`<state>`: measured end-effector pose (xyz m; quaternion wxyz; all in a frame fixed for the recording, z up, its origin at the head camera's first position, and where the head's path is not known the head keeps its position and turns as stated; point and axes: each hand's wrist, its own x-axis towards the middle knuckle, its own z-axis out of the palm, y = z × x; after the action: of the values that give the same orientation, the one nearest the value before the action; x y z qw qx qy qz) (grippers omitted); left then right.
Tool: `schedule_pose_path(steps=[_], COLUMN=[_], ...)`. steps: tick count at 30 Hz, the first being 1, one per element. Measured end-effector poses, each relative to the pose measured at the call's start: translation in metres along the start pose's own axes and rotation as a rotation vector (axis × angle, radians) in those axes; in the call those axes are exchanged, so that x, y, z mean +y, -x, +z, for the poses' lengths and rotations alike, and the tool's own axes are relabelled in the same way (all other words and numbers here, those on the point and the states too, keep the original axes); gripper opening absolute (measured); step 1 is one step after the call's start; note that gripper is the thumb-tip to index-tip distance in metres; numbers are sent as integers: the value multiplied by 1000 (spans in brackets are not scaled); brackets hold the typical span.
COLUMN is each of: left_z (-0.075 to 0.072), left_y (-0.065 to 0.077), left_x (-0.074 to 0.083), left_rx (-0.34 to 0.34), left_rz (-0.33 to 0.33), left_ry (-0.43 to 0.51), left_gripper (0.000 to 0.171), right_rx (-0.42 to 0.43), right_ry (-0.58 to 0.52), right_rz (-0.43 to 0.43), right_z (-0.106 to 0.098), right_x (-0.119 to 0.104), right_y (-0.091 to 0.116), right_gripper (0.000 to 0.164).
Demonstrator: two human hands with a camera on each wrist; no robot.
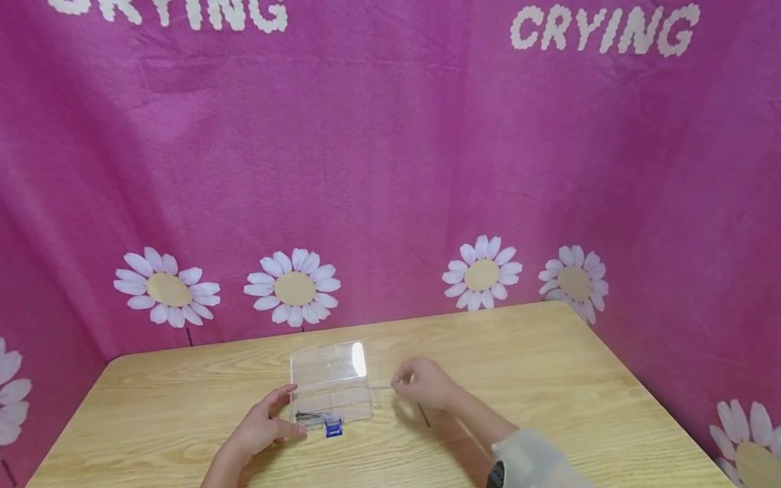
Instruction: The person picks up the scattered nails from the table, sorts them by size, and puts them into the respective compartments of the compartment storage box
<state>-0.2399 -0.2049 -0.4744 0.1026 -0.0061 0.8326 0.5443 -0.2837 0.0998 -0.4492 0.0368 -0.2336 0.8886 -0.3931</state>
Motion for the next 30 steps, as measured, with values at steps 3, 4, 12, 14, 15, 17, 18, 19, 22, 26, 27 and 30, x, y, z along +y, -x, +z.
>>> schedule_pose_path(steps=[3,4,12,14,15,17,18,19,22,26,27,30], left_z=[0,0,1,1,1,2,2,2,2,2,2,2], left_y=[0,0,-1,0,0,0,0,0,0,1,1,1], left_x=[0,0,-1,-1,-1,-1,-1,-1,-1,1,1,1], left_rx=[-5,-4,6,7,9,9,9,10,15,17,16,17], left_rz=[7,6,0,-8,-9,-6,-4,-4,-9,-12,-9,0], left_ry=[4,6,-1,-1,-3,-9,-14,-19,-24,-24,-24,-20], left_gripper=[84,84,82,82,82,82,82,82,82,81,81,81], right_rx=[-2,-2,4,4,5,2,1,-2,-14,-20,-19,-14], right_ry=[1,-5,15,26,31,25,25,27,21,20,22,12], right_rz=[-6,-6,-34,-35,-38,-33,-29,-23,-9,-18,-25,-34], right_z=[2,3,14,17,19,22,24,25,30,36,38,43], right_x=[-6,-8,-16,-19,-20,-23,-24,-26,-29,-31,-31,-31], right_y=[-2,-2,-7,-8,-8,-8,-8,-8,-8,-11,-11,-13], right_gripper=[13,13,12,12,12,13,13,13,13,12,12,12])
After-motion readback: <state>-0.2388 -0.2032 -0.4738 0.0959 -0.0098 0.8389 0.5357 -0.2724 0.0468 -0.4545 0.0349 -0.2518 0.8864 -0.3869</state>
